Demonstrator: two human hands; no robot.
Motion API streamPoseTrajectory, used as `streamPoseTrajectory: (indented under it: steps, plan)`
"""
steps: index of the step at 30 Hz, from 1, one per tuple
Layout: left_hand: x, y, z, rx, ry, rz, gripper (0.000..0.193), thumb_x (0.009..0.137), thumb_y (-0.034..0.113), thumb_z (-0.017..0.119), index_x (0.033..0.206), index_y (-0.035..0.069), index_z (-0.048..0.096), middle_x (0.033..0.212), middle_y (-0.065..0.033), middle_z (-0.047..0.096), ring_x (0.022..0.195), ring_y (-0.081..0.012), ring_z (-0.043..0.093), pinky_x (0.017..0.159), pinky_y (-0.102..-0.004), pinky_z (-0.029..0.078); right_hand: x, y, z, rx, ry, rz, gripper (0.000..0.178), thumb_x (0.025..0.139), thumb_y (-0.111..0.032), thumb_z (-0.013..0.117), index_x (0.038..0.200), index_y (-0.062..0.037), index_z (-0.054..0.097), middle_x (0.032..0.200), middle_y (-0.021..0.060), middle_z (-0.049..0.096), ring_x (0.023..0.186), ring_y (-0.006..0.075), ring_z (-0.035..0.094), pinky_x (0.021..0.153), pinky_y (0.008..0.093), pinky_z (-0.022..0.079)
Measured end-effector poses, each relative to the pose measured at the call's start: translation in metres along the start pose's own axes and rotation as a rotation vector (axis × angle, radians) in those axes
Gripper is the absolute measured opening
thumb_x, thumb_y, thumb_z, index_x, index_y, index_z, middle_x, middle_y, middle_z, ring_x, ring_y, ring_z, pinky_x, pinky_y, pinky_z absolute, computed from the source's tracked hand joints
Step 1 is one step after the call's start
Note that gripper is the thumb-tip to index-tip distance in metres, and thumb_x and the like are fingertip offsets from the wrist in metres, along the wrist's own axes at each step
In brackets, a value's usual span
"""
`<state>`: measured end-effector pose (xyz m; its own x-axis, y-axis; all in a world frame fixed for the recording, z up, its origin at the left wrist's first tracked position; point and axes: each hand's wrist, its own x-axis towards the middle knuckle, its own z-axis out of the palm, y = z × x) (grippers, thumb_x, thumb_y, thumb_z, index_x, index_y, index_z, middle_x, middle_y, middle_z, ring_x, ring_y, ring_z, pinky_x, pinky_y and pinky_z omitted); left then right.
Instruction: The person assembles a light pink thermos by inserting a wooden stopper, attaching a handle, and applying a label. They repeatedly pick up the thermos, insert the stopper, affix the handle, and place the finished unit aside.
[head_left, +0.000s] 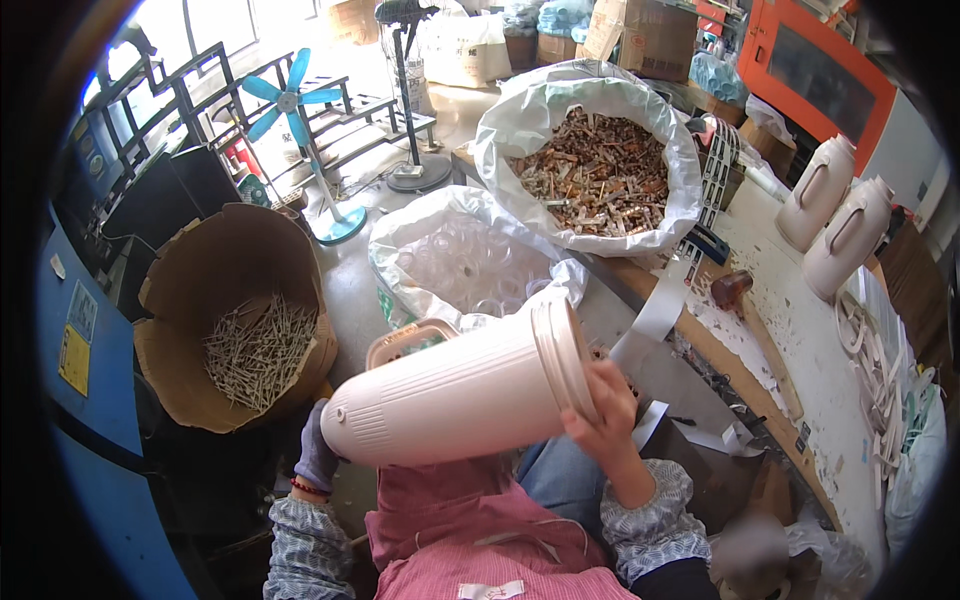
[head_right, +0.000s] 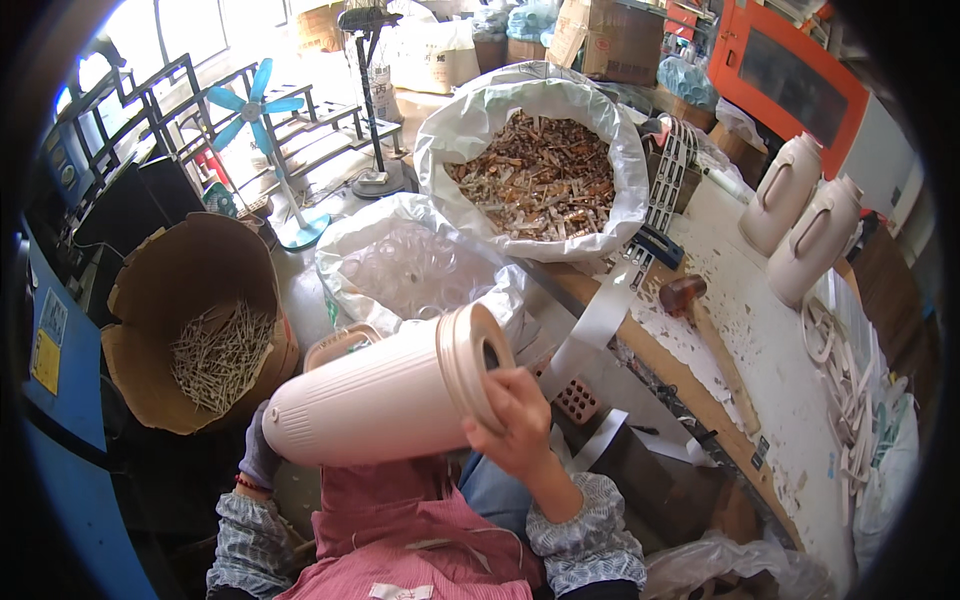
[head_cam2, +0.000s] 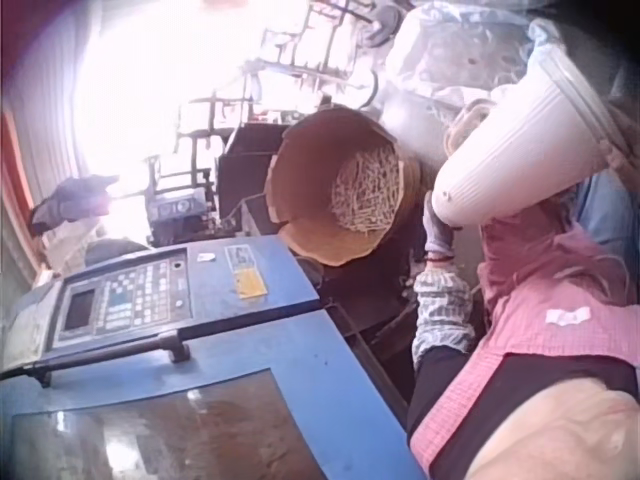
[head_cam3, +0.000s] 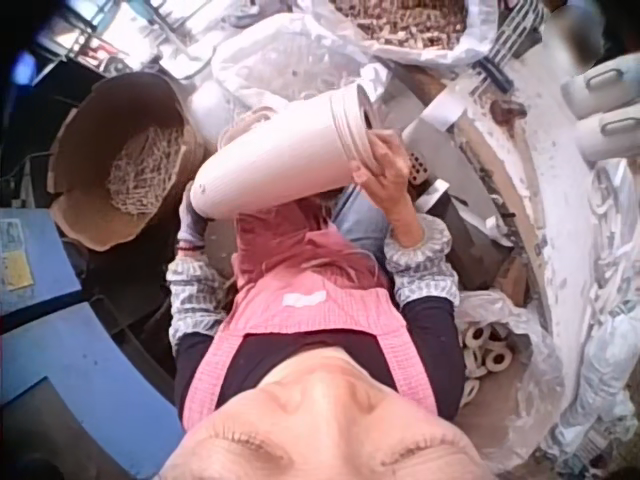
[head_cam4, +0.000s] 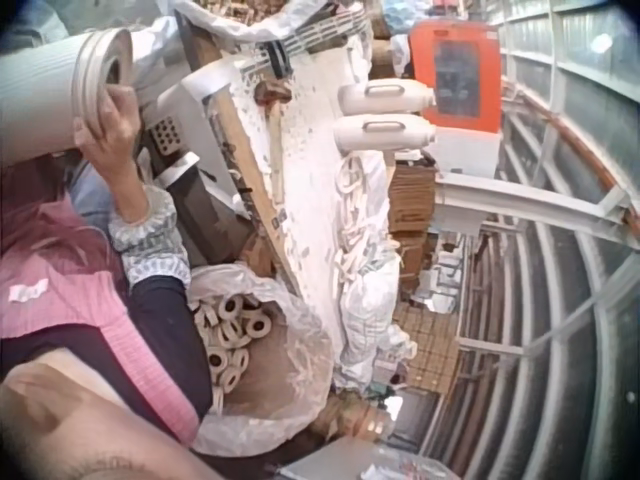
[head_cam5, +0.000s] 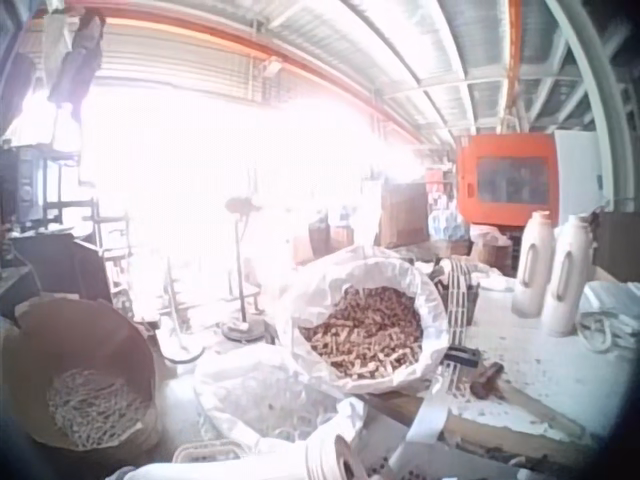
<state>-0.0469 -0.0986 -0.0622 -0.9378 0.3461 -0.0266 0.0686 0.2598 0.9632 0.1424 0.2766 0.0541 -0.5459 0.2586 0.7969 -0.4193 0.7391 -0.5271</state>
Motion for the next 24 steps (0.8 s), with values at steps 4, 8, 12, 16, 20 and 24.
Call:
streamPoseTrajectory:
  steps: [4,8,12,16,20,24]
  plan:
    - [0.007,-0.003,-0.009,0.453,-0.372,0.329,0.053,0.082,0.013,0.071,0.131,0.006,0.05,0.115,-0.0104,0.065,0.104,-0.0214,0.063,0.091,-0.033,0.052,-0.001,-0.031,-0.015,-0.001,-0.098,-0.17,0.035,0.068,-0.022,0.079,0.098,-0.0047,0.071,0.087,0.0114,0.061,0.073,0.029,0.062,0.077,0.0444,0.054]
    - [0.028,-0.054,-0.01,-0.879,-0.422,-0.508,0.035,0.097,0.022,0.052,0.128,0.007,0.055,0.125,-0.0092,0.061,0.111,-0.0227,0.058,0.099,-0.0326,0.045,-0.004,-0.059,-0.023,-0.039,-0.11,-0.241,0.038,0.069,-0.026,0.08,0.101,-0.0088,0.07,0.09,0.0123,0.061,0.074,0.0294,0.062,0.082,0.046,0.054]
    - [-0.013,0.15,-0.026,0.192,-0.271,0.485,0.034,0.087,0.022,0.059,0.117,0.007,0.062,0.115,-0.0143,0.063,0.099,-0.0307,0.061,0.088,-0.0396,0.049,-0.042,0.021,0.031,0.481,-0.059,0.664,0.034,0.091,-0.031,0.06,0.114,-0.0063,0.059,0.104,0.0134,0.06,0.09,0.0269,0.059,0.081,0.0426,0.049]
    - [-0.034,0.304,0.037,0.419,-0.551,1.48,0.032,0.078,0.023,0.067,0.106,0.008,0.069,0.105,-0.0194,0.066,0.087,-0.0387,0.064,0.077,-0.0466,0.053,-0.164,0.138,0.059,1.209,-0.485,1.458,0.058,0.097,-0.055,0.046,0.128,-0.0064,0.056,0.125,0.0086,0.06,0.111,0.0192,0.057,0.096,0.041,0.047]
    - [-0.026,0.35,0.071,0.719,-0.651,1.133,0.025,0.079,0.012,0.064,0.101,0.0,0.068,0.099,-0.0212,0.066,0.087,-0.0401,0.064,0.077,-0.0416,0.053,-0.109,0.082,0.051,0.618,-1.16,1.234,0.036,0.094,-0.035,0.062,0.114,-0.0045,0.062,0.108,0.005,0.064,0.101,0.0169,0.06,0.088,0.034,0.05]
    - [0.02,0.319,0.101,0.68,-0.797,0.647,0.047,0.076,0.009,0.077,0.12,0.002,0.061,0.123,-0.0189,0.06,0.113,-0.0322,0.057,0.097,-0.0389,0.045,-0.043,0.135,-0.113,0.424,-0.256,0.786,0.027,0.091,-0.024,0.065,0.107,-0.0029,0.06,0.097,0.0066,0.063,0.086,0.0166,0.061,0.077,0.0311,0.052]
